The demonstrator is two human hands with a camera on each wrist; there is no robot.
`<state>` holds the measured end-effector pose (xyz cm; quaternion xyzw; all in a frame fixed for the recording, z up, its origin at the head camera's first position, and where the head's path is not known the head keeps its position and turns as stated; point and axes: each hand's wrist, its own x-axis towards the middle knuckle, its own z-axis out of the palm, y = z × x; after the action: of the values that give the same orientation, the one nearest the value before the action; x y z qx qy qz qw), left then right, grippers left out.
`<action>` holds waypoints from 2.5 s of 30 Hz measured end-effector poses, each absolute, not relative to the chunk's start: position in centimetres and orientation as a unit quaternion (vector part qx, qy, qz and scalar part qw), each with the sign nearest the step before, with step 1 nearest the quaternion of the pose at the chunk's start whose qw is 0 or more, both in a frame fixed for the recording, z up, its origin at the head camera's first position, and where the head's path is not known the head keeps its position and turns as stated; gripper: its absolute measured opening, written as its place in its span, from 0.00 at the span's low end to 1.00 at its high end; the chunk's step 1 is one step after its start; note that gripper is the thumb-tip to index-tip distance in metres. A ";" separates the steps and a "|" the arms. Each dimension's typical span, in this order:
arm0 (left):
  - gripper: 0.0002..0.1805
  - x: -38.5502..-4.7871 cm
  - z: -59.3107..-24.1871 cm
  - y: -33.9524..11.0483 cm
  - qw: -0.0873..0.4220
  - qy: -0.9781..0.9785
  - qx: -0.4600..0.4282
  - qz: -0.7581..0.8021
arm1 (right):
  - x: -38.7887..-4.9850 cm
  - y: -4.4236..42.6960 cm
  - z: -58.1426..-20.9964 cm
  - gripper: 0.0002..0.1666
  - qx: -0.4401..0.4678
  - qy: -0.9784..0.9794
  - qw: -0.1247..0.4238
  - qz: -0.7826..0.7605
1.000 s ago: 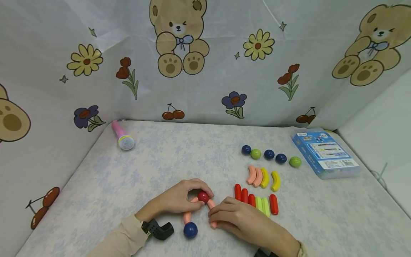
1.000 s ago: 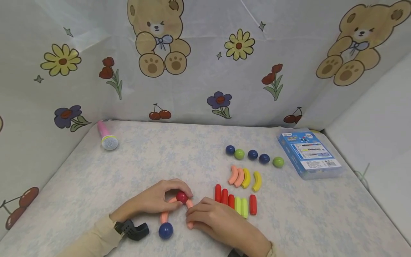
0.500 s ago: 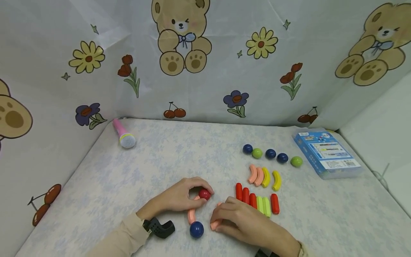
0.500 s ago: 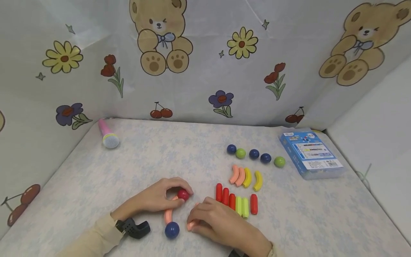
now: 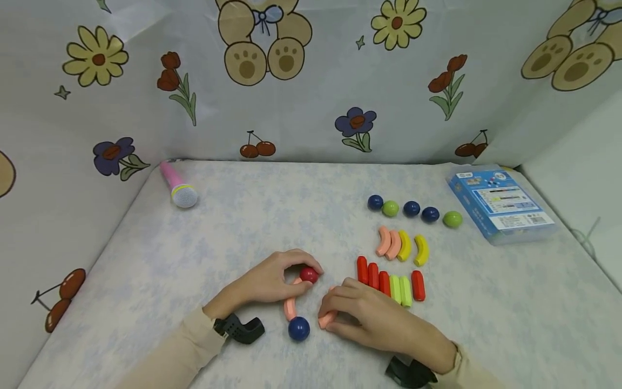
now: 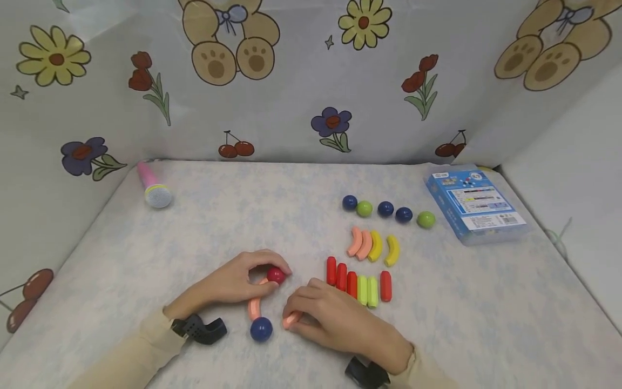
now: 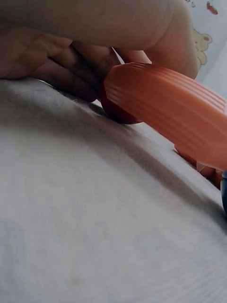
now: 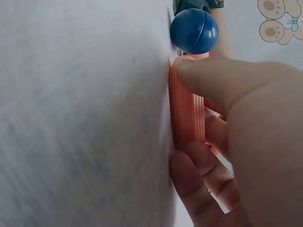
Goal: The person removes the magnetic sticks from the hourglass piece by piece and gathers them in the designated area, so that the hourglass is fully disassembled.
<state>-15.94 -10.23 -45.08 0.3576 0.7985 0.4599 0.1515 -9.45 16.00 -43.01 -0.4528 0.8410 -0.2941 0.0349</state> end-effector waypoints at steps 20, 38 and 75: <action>0.16 -15.7 -45.0 -10.2 0.144 0.807 0.347 0.456 | -9.3 15.8 -43.3 0.05 -0.445 0.843 0.037 -0.301; 0.16 -15.6 -44.7 -10.4 0.137 0.811 0.347 0.450 | -9.2 16.2 -43.3 0.08 -0.439 0.837 0.043 -0.324; 0.19 -15.4 -45.2 -10.2 0.125 0.796 0.273 0.526 | -10.7 22.4 -41.5 0.23 -0.323 0.889 -0.170 -0.278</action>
<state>-15.42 -10.22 -45.22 0.2729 0.7959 0.5257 0.1253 -10.65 22.43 -41.47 -0.3228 0.8886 -0.2781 -0.1698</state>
